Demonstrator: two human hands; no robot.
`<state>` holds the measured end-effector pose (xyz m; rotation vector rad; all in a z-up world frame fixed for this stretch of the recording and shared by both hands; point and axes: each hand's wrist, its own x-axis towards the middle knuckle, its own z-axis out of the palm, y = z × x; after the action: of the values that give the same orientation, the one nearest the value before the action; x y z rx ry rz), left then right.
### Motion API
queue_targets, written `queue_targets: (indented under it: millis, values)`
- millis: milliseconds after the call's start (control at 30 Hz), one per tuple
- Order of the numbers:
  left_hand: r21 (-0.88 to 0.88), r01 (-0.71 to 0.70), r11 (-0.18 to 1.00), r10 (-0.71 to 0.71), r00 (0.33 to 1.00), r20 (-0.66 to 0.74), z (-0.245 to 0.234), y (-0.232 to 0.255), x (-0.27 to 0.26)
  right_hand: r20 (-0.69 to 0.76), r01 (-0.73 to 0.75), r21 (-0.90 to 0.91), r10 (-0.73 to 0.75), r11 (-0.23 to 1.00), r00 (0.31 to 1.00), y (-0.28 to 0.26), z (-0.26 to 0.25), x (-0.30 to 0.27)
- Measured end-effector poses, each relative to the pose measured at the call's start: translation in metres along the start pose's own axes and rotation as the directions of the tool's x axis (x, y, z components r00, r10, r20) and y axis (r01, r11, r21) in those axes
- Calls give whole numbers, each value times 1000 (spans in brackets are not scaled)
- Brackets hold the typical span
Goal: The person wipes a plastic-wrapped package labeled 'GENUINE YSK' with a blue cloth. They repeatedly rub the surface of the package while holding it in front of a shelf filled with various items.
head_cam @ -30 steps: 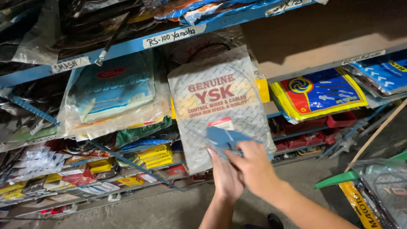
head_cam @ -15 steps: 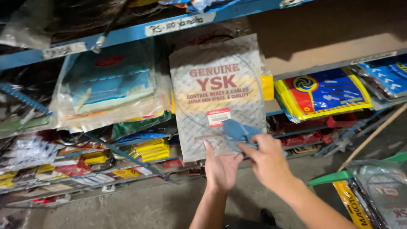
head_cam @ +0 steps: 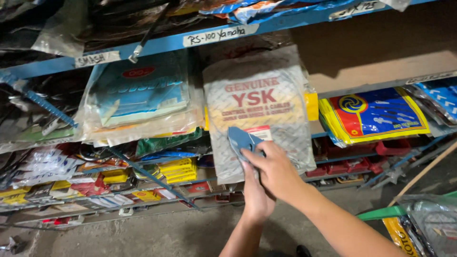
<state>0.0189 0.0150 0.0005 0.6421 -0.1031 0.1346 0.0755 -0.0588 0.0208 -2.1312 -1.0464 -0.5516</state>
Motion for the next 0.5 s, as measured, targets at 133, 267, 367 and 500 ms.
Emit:
queue_targets:
  millis: [133,267,367,500]
  values:
    - [-86,170,982,-173,984,-34,-23,-12,1,353,-733,271,645,623,678,-12,-33,38]
    - [-82,137,987,-147,980,-135,-25,-11,-1,299,-709,554,690,437,659,17,-30,27]
    - [148,103,984,-67,971,-228,-43,-28,3,242,-661,488,640,570,730,-1,-36,34]
    - [404,45,914,51,973,-226,-49,-33,4,236,-281,325,210,903,949,-14,-16,16]
